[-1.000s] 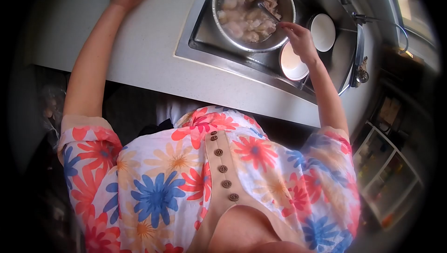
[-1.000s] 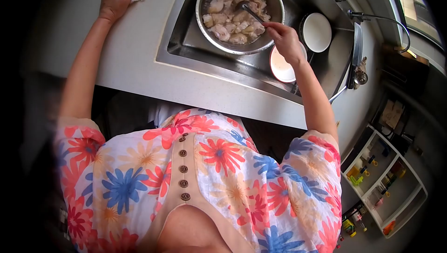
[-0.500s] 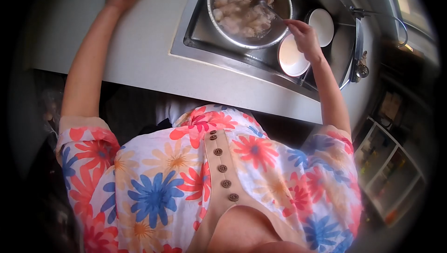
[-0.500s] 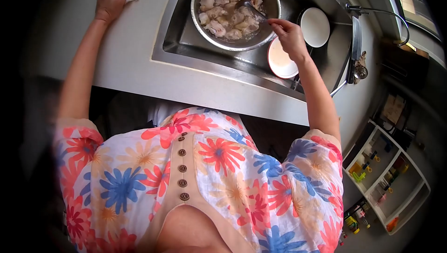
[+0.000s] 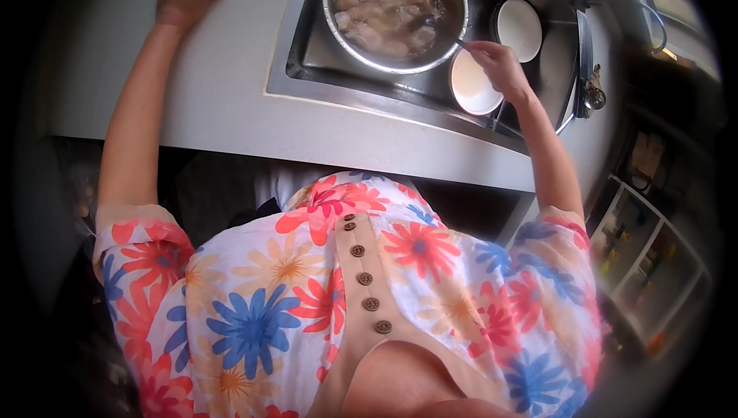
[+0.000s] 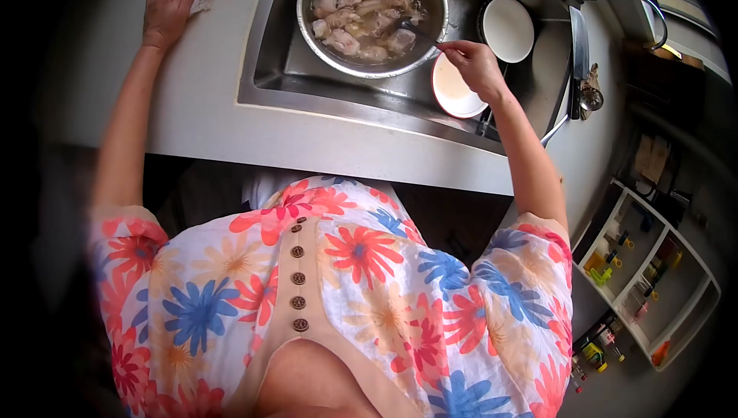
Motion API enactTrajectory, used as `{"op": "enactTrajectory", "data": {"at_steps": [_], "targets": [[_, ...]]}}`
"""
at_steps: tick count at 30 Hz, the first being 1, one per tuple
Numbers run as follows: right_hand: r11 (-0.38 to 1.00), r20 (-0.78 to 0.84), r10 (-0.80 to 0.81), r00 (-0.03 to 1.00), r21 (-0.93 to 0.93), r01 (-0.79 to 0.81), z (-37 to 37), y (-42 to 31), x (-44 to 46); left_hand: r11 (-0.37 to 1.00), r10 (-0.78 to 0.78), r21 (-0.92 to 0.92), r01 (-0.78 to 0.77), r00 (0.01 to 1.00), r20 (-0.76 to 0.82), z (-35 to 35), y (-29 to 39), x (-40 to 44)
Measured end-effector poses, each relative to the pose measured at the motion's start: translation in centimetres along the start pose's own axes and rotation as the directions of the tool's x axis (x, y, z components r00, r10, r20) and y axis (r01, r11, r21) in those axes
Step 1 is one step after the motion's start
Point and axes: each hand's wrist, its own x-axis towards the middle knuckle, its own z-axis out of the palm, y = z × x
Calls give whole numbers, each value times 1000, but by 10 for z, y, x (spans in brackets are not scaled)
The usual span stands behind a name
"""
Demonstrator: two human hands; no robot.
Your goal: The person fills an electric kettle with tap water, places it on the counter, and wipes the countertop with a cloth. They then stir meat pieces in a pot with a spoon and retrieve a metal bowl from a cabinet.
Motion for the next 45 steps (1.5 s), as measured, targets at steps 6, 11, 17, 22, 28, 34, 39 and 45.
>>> {"op": "enactTrajectory", "data": {"at_steps": [6, 11, 17, 22, 28, 34, 39, 45], "targets": [[989, -30, -98, 995, -112, 94, 18, -3, 12, 988, 156, 29, -154, 983, -95, 23, -31, 5], [984, -5, -143, 990, -109, 142, 11, 27, 6, 989, 147, 13, -147, 986, -84, 17, -28, 5], [995, -61, -90, 994, 29, 92, 8, 5, 10, 986, 165, -21, -167, 982, -87, 15, -26, 6], [988, -160, -99, 982, 100, 116, 14, 22, 33, 990, 139, 2, -139, 988, -66, 13, -25, 10], [990, -100, -79, 992, 107, 90, 11, -4, 35, 990, 136, 33, -134, 989, -56, 12, -21, 10], [985, -147, -42, 988, 162, 66, 21, 7, 55, 990, 141, 14, -140, 989, -47, 15, -24, 8], [993, -57, 85, 995, 93, -79, 3, -11, 31, 993, 118, 9, -117, 993, -20, 15, -24, 6], [992, -91, -116, 989, -51, 112, 21, 19, 40, 994, 110, 19, -109, 994, -24, 18, -28, 5]]}}
